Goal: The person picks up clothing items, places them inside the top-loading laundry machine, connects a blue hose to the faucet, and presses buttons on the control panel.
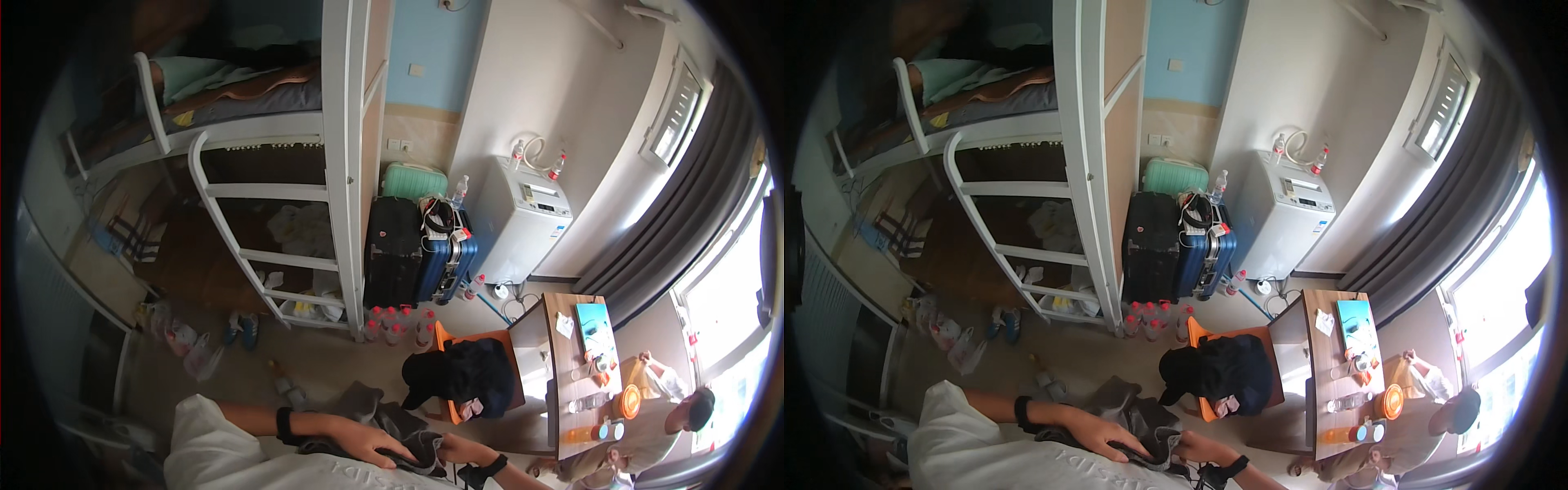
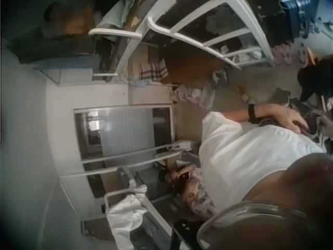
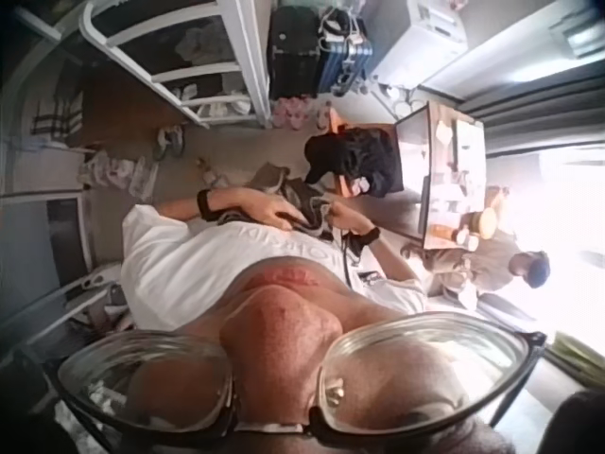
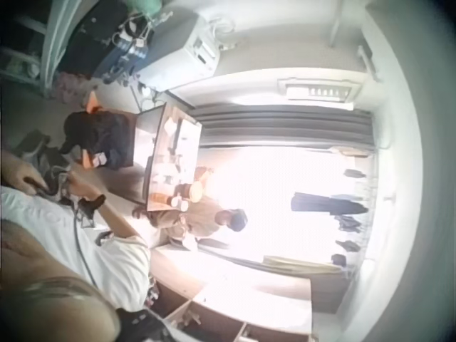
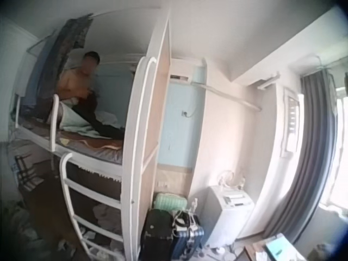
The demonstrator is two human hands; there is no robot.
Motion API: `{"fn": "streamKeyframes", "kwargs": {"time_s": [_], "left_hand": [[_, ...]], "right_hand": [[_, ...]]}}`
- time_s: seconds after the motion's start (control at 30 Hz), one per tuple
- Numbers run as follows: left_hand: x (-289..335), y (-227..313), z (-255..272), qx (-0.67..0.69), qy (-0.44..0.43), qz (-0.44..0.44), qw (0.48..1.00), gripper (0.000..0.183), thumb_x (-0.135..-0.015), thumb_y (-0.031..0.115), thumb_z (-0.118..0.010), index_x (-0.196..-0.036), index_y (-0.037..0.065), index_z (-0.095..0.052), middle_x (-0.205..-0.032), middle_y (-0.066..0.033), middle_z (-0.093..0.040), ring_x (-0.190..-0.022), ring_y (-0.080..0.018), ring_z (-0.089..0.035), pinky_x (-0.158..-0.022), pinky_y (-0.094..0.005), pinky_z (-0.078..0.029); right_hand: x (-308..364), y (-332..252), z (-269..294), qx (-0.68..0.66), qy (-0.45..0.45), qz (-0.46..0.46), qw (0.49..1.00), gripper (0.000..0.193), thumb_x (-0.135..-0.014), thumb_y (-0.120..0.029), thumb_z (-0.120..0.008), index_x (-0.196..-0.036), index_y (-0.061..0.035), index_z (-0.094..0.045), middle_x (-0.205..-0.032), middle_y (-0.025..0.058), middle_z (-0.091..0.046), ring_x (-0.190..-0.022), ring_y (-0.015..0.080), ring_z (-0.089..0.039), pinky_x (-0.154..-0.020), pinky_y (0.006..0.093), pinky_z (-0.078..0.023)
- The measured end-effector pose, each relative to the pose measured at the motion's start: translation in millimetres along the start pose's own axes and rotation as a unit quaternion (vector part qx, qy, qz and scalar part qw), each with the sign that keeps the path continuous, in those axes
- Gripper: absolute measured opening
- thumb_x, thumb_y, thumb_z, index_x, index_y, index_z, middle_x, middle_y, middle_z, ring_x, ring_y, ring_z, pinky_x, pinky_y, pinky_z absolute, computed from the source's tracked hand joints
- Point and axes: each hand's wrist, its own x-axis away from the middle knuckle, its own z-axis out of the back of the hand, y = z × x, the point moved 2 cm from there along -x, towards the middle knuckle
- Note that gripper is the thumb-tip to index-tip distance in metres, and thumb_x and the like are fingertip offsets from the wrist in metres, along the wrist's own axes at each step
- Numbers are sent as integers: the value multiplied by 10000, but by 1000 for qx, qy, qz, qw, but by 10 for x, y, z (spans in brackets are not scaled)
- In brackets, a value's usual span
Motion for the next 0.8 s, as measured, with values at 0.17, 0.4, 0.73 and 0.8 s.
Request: {"fn": "streamKeyframes", "kwargs": {"time_s": [0.17,0.4,0.73,0.8], "left_hand": [[-69,95,-335,31,57,9,998,525,-1069,303,-485,-1513,30,-425,-1493,-177,-503,-1385,-282,-460,-1151,-378,-342],[52,354,-546,43,86,39,995,512,-1054,279,-528,-1500,38,-457,-1497,-168,-491,-1403,-270,-431,-1175,-375,-307],[539,168,-768,80,205,19,975,496,-1037,223,-539,-1496,48,-477,-1590,-204,-371,-1495,-296,-308,-1210,-388,-243],[588,202,-815,59,213,21,975,496,-1035,221,-541,-1497,53,-477,-1596,-212,-357,-1507,-311,-281,-1216,-401,-227]], "right_hand": [[21,-260,-90,105,-31,101,989,291,-904,-81,-609,-1187,-15,-629,-1084,128,-698,-934,227,-645,-838,351,-521],[-463,-161,-153,216,-119,148,958,324,-904,-155,-682,-1200,-34,-630,-1164,159,-661,-1034,280,-621,-932,366,-490],[-474,-650,-131,216,-101,112,965,322,-901,-151,-685,-1195,-31,-633,-1155,158,-659,-1025,269,-626,-922,361,-494],[-495,-720,-153,223,-99,120,962,321,-901,-150,-685,-1195,-30,-634,-1153,158,-659,-1023,267,-627,-920,360,-495]]}}
